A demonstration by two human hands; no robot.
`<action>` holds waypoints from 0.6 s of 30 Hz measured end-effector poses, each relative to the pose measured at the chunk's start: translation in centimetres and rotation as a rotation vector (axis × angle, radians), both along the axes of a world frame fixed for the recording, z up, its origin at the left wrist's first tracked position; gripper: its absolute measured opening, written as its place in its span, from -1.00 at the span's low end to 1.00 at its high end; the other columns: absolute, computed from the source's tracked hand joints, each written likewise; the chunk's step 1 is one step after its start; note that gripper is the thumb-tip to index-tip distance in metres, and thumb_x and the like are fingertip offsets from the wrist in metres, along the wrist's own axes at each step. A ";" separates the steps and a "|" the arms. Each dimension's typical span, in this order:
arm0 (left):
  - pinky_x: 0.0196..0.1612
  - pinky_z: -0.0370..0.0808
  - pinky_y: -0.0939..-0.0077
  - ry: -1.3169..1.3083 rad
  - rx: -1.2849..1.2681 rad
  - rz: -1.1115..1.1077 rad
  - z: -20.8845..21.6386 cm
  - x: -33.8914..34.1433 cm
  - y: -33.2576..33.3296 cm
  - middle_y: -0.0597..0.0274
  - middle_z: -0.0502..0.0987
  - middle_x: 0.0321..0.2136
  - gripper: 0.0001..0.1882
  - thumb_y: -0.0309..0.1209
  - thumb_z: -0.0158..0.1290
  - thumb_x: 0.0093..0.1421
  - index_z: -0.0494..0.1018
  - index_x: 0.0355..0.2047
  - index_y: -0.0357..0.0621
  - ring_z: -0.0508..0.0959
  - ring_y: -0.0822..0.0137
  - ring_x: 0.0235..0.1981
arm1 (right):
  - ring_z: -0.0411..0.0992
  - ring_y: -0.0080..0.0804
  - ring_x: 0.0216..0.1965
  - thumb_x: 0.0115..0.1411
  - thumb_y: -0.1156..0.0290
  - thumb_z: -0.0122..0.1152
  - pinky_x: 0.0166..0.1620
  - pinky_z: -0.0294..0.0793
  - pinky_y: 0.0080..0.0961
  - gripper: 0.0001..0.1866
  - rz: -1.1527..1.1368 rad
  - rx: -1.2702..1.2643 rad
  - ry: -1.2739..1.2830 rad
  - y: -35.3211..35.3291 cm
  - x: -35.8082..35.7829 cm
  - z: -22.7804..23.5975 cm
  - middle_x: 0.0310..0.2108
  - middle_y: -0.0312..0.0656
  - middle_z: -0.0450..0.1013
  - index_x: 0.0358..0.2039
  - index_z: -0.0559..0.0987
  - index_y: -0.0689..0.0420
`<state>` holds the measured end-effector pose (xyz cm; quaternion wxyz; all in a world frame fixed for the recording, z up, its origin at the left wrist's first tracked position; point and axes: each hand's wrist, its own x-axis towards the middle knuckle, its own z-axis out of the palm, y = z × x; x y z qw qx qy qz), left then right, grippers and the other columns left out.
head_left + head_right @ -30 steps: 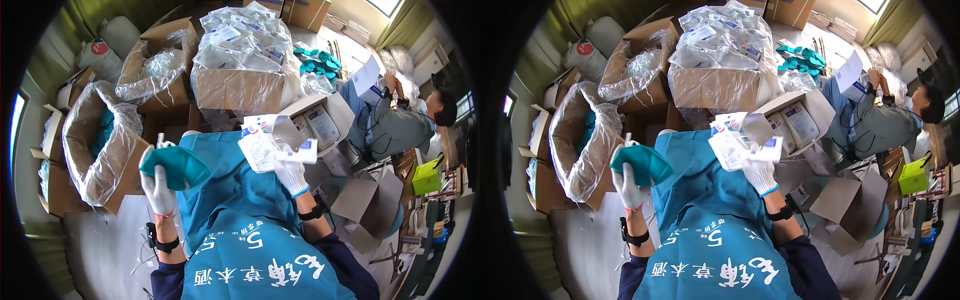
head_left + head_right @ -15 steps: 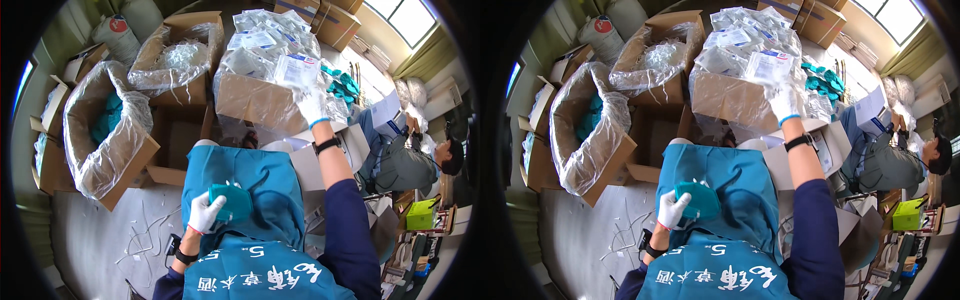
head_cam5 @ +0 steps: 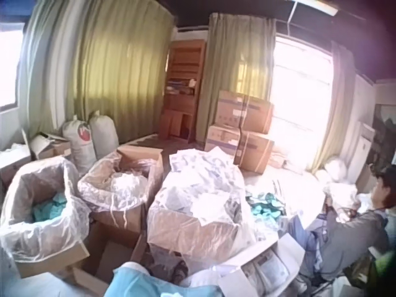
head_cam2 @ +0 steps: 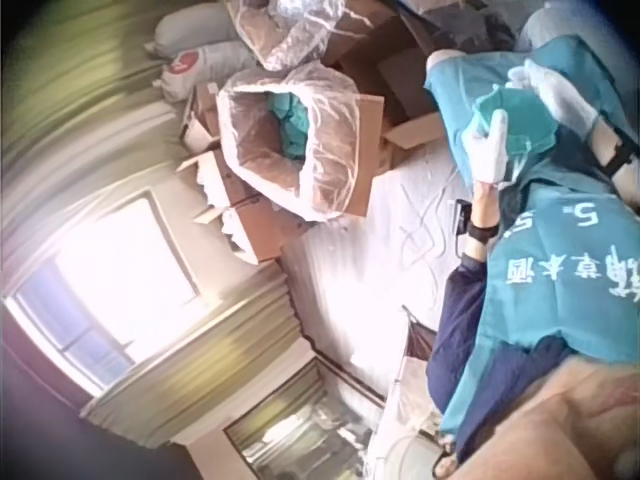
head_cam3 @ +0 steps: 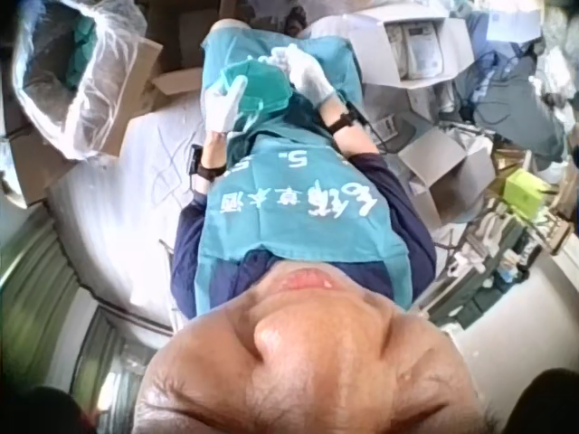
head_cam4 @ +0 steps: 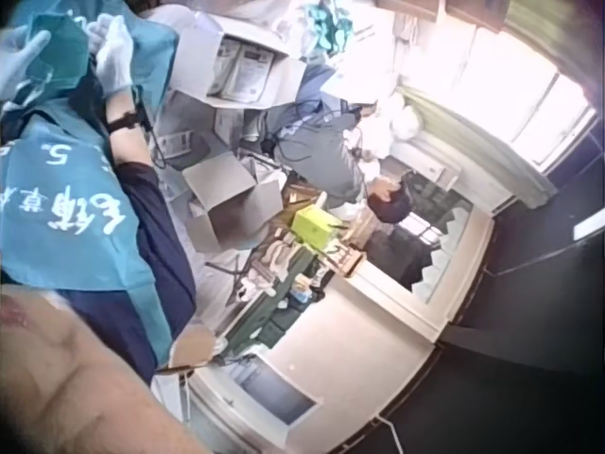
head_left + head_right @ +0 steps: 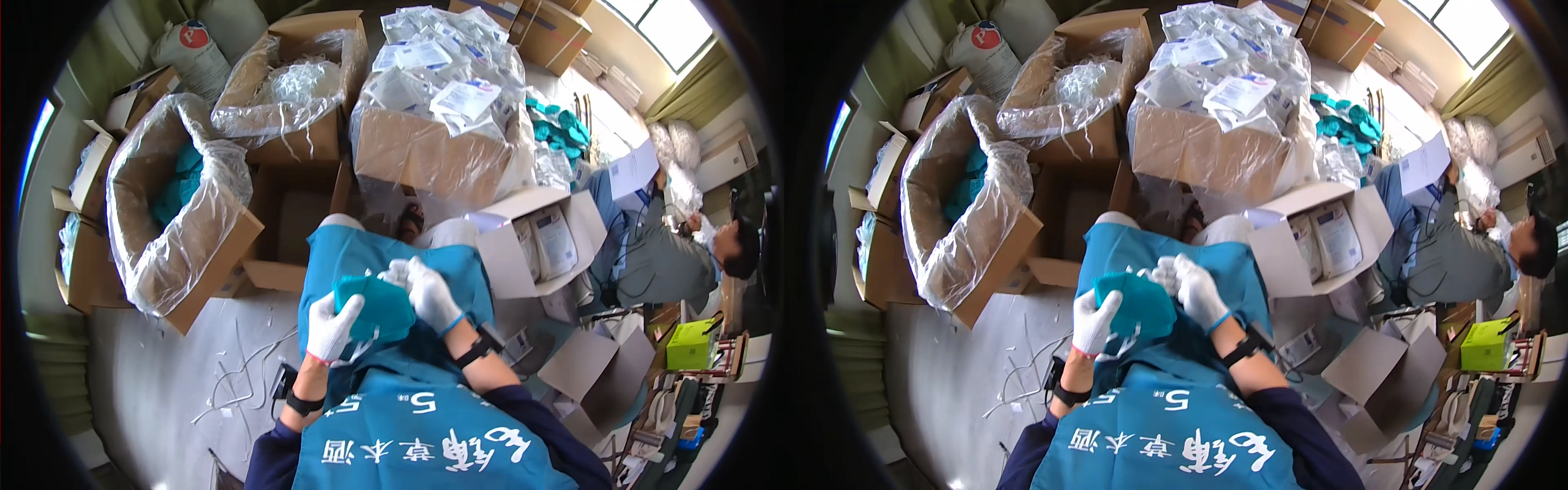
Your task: The person sits on the floor and repeatedly packs teal face masks into small white paper bags. They fold the masks, place them inside the bags, and tie the bags closed with white strings. The person works continuously on their lap, surrounded by cardboard boxes and packaging materials.
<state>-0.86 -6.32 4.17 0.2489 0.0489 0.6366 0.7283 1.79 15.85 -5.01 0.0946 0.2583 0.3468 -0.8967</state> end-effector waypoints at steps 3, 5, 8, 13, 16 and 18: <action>-0.15 0.49 0.60 0.163 -0.096 -0.091 2.9 0.9 0.5 0.28 0.59 -0.27 -0.74 -0.43 0.16 0.28 0.56 -0.07 -0.29 0.54 0.51 -0.24 | 0.47 -0.21 0.03 0.46 -0.09 -0.22 0.18 0.41 -0.24 -0.38 0.017 -0.352 0.290 1.4 1.5 4.1 -0.01 -0.04 0.49 0.08 0.46 0.27; -0.14 0.50 0.58 0.158 0.001 -0.132 3.8 2.0 0.1 0.26 0.58 -0.25 -0.75 -0.43 0.18 0.27 0.57 -0.09 -0.30 0.55 0.49 -0.24 | 0.46 -0.19 0.04 0.44 -0.15 -0.21 0.19 0.40 -0.22 -0.32 0.047 -0.185 0.371 1.3 3.1 6.8 0.01 -0.04 0.49 0.11 0.44 0.28; -0.15 0.51 0.56 0.234 0.009 -0.130 4.1 3.1 0.6 0.25 0.56 -0.23 -0.76 -0.41 0.19 0.27 0.58 -0.13 -0.31 0.55 0.48 -0.24 | 0.48 -0.40 -0.03 0.41 0.12 0.05 0.13 0.42 -0.46 -0.54 0.154 0.203 0.399 1.0 4.9 9.8 -0.05 -0.12 0.53 0.06 0.50 0.29; -0.15 0.51 0.55 0.332 -0.022 -0.177 3.4 3.7 1.2 0.25 0.57 -0.25 -0.77 -0.39 0.18 0.29 0.58 -0.14 -0.30 0.55 0.45 -0.25 | 0.46 -0.62 -0.11 0.33 0.31 0.21 0.01 0.44 -0.66 -0.72 0.256 0.377 0.374 1.2 6.2 10.4 -0.15 -0.28 0.56 -0.07 0.61 0.23; -0.16 0.49 0.58 0.379 -0.011 -0.109 3.1 4.1 1.0 0.26 0.56 -0.26 -0.77 -0.39 0.15 0.31 0.55 -0.13 -0.30 0.54 0.48 -0.26 | 0.46 -0.64 -0.17 0.32 0.32 0.23 -0.02 0.44 -0.66 -0.73 0.301 0.324 0.389 0.9 6.8 10.4 -0.19 -0.30 0.57 -0.09 0.61 0.24; -0.15 0.48 0.60 0.380 0.005 -0.056 3.0 4.3 0.9 0.27 0.56 -0.25 -0.77 -0.39 0.13 0.33 0.53 -0.11 -0.31 0.54 0.49 -0.25 | 0.46 -0.64 -0.19 0.32 0.33 0.23 -0.03 0.44 -0.67 -0.74 0.343 0.350 0.406 0.9 6.9 11.1 -0.20 -0.30 0.57 -0.10 0.61 0.25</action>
